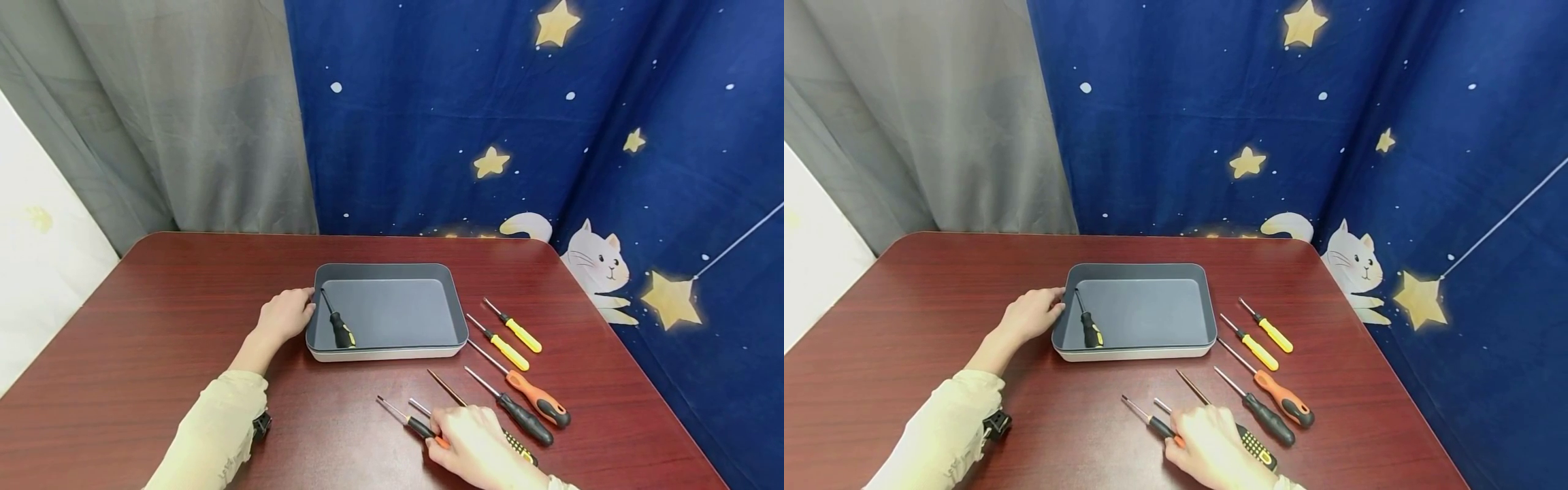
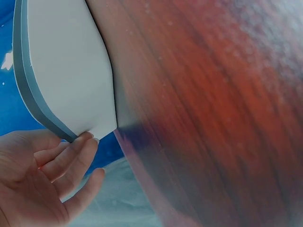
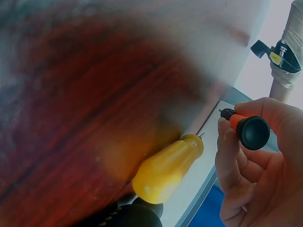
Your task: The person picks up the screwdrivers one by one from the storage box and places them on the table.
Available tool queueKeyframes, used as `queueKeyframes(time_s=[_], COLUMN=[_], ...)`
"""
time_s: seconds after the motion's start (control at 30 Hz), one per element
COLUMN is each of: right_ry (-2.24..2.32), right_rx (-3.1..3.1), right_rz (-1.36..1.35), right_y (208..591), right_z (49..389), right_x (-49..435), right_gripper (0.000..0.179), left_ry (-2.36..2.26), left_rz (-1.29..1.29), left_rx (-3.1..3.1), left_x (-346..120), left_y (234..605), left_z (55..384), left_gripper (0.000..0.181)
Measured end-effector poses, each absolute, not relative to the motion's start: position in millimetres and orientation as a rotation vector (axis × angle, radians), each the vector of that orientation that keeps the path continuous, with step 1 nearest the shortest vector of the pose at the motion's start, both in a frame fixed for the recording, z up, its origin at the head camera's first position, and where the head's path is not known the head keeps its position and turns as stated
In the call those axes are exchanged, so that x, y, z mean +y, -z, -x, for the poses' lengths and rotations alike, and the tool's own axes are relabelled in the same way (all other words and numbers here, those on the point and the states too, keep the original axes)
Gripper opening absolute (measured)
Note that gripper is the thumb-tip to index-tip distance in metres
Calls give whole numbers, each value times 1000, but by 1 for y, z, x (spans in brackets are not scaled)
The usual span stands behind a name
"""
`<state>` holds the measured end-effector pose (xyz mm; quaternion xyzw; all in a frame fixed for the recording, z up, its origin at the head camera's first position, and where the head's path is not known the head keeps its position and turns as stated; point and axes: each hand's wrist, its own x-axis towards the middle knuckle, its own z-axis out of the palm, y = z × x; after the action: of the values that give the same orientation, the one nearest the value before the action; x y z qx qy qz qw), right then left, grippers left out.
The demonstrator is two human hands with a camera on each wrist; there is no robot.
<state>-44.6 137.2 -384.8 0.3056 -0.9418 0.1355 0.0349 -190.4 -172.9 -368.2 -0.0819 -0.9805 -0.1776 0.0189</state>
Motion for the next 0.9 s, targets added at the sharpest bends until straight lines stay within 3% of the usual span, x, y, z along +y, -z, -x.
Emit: queueKeyframes(time_s=[0.9], right_ry=[-282], right_rx=[-2939], right_rz=[-1027], right_y=[390], right_z=[45], right_x=[137], right_gripper=[27], left_ry=[571], left_rz=[254], left_rx=[-3049], left_x=[-173], left_y=[367], left_z=[191], left_gripper=[36])
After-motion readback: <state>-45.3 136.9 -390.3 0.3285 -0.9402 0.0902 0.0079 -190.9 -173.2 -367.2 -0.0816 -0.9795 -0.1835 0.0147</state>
